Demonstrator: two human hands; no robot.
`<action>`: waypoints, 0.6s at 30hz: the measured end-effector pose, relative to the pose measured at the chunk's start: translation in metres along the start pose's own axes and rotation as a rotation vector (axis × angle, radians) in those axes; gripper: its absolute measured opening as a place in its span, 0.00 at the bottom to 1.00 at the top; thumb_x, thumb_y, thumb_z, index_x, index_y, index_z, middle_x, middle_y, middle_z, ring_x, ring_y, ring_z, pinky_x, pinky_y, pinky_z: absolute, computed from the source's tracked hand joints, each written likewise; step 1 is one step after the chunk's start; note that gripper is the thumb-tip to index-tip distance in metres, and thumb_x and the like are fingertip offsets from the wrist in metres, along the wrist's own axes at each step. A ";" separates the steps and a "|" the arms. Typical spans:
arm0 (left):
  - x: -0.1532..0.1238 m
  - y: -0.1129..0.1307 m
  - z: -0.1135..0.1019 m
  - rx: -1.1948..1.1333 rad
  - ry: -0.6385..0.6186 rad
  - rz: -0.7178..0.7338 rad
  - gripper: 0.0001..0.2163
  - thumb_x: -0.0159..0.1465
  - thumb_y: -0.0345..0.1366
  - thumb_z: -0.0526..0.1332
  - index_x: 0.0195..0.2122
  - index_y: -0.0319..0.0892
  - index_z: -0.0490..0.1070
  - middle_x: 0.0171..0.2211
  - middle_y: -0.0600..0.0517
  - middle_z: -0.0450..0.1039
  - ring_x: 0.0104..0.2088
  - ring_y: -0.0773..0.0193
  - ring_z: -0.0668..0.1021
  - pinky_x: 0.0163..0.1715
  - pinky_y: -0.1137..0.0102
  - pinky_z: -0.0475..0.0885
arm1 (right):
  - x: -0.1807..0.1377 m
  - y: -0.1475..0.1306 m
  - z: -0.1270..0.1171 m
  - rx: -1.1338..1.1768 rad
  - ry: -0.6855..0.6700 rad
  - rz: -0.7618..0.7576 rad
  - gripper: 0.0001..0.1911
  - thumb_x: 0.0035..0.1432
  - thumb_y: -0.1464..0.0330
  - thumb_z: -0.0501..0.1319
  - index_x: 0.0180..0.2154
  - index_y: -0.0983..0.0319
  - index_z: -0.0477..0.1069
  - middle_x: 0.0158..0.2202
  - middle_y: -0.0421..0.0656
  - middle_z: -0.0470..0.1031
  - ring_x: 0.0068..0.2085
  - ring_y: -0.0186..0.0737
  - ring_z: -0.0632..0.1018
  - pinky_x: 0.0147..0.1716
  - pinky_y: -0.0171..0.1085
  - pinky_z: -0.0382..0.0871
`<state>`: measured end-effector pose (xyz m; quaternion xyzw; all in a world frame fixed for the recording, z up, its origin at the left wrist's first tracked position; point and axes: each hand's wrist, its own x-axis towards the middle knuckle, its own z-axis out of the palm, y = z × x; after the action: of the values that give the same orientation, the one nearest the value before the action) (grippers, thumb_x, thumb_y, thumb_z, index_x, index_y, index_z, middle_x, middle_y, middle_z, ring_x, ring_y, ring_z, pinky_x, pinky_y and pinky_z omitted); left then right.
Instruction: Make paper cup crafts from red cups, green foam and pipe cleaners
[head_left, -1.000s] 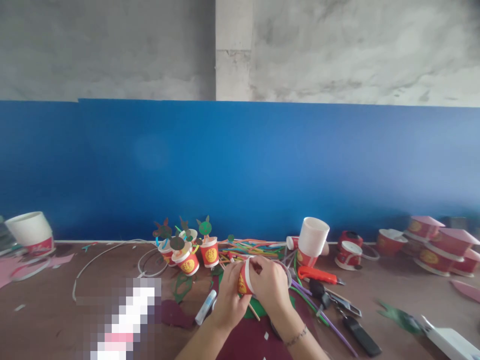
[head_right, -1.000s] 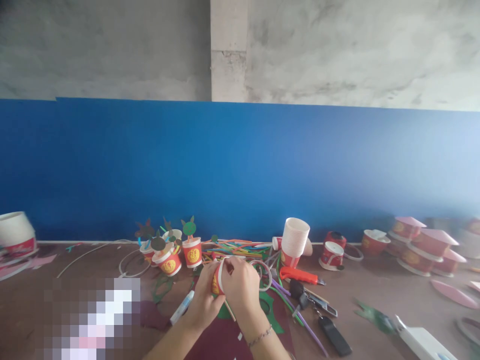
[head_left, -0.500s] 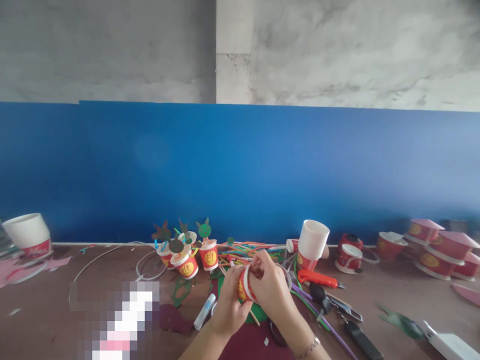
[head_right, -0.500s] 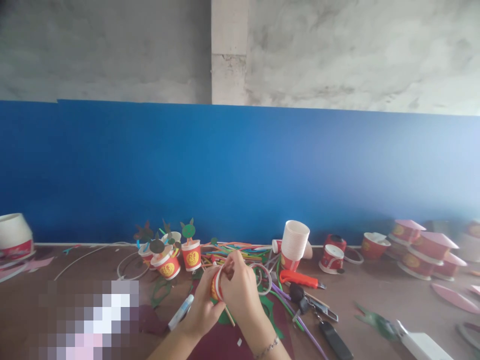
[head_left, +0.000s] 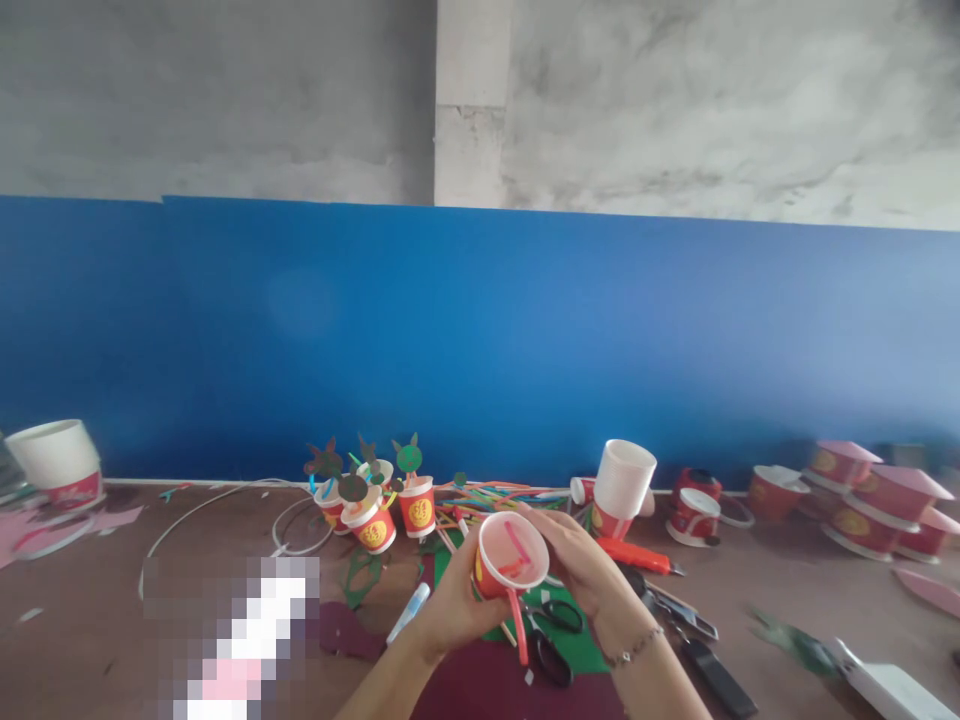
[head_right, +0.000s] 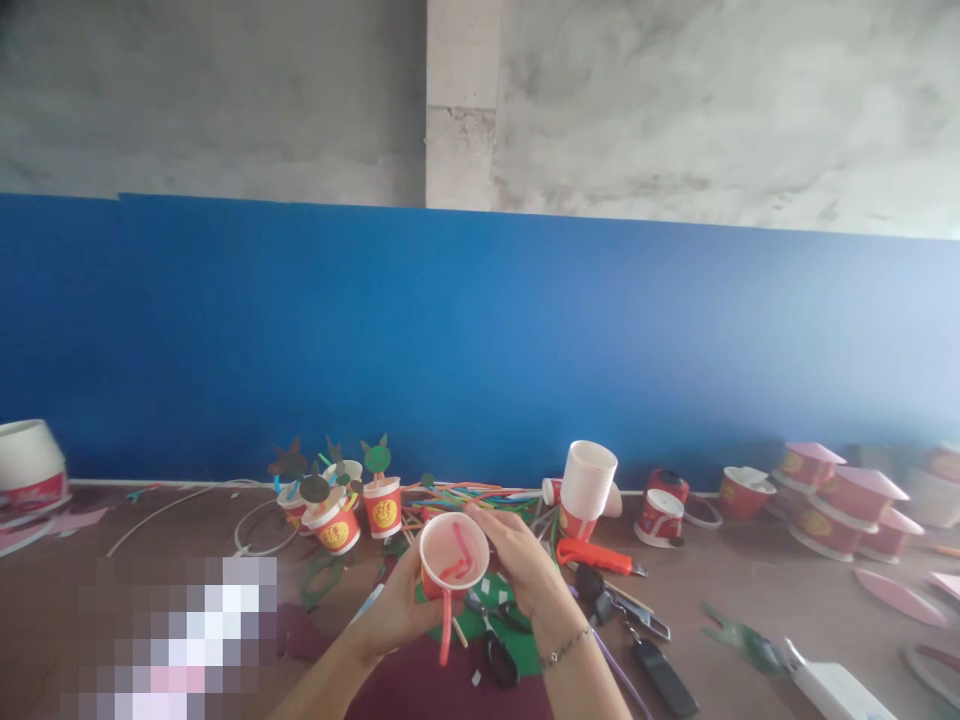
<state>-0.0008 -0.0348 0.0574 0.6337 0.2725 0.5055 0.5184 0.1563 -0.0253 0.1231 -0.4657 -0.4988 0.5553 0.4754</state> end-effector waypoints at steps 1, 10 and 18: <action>-0.001 0.001 0.000 -0.035 -0.012 -0.042 0.33 0.46 0.39 0.72 0.53 0.43 0.64 0.48 0.45 0.71 0.49 0.50 0.72 0.48 0.59 0.68 | 0.001 0.002 0.000 0.057 -0.052 0.037 0.18 0.47 0.54 0.64 0.28 0.64 0.76 0.24 0.41 0.75 0.25 0.36 0.71 0.24 0.33 0.64; 0.007 0.000 0.008 -0.167 0.064 0.028 0.41 0.43 0.50 0.72 0.57 0.47 0.59 0.50 0.44 0.69 0.53 0.48 0.69 0.49 0.57 0.68 | 0.007 0.009 0.006 0.227 -0.001 -0.055 0.15 0.44 0.59 0.68 0.27 0.63 0.71 0.23 0.39 0.73 0.26 0.34 0.72 0.28 0.32 0.65; 0.006 -0.022 0.013 -0.067 0.168 -0.002 0.37 0.48 0.47 0.70 0.57 0.42 0.58 0.47 0.41 0.73 0.50 0.48 0.73 0.50 0.55 0.68 | 0.013 0.016 0.011 -0.125 0.154 -0.305 0.14 0.51 0.58 0.61 0.29 0.62 0.68 0.22 0.40 0.72 0.24 0.36 0.71 0.22 0.33 0.62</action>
<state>0.0175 -0.0279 0.0394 0.5710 0.2984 0.5654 0.5150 0.1433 -0.0139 0.1074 -0.4544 -0.5592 0.4075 0.5610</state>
